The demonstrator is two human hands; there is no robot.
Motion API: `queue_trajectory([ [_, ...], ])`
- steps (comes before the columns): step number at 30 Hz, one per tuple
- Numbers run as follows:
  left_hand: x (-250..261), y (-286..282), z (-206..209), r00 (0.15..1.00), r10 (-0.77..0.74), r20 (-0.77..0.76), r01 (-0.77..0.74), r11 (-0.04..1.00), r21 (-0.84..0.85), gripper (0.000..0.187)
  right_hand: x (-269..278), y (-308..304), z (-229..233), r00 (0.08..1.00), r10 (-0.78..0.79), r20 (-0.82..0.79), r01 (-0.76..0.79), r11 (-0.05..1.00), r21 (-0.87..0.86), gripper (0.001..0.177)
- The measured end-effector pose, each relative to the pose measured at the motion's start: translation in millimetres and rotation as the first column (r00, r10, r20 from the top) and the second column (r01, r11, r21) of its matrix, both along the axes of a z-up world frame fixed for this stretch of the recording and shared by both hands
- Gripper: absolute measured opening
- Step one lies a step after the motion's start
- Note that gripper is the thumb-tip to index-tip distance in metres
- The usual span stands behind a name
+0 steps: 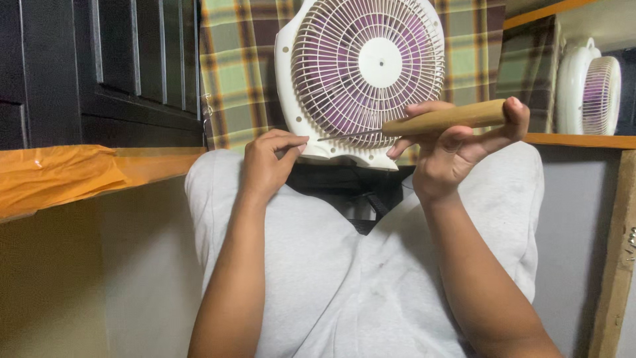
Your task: The person uses a screwdriver to loosen and remove screws from the front grille of a small electric fan. They repeatedly reposition the fan and adjust their grip while working on the screws.
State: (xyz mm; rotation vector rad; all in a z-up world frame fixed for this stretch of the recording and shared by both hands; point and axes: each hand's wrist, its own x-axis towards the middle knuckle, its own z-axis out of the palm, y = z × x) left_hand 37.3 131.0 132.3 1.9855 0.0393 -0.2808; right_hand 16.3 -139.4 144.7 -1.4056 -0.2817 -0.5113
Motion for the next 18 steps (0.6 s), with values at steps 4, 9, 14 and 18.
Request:
queue_trajectory([
  [4,1.0,-0.4,-2.4,1.0,-0.021,0.007,0.022,0.999,-0.049,0.013,1.7,3.4,5.4,1.0,-0.003,0.025,0.004,1.0,-0.03,0.046],
  [9,3.5,3.7,-12.0,1.0,-0.021,0.023,0.022,0.999,-0.047,0.013,-1.2,4.1,12.1,1.0,0.011,0.008,-0.011,1.0,-0.006,0.042],
  [14,4.6,10.0,-22.4,0.998,-0.019,-0.054,0.009,0.983,-0.183,0.016,-0.1,1.7,9.6,1.0,0.018,0.025,-0.018,1.0,-0.005,0.044],
  [18,5.8,6.9,-25.2,0.988,0.013,-0.155,-0.043,0.98,-0.194,0.016,-2.6,-0.4,7.0,0.999,0.049,0.004,-0.049,0.998,0.032,0.04],
])
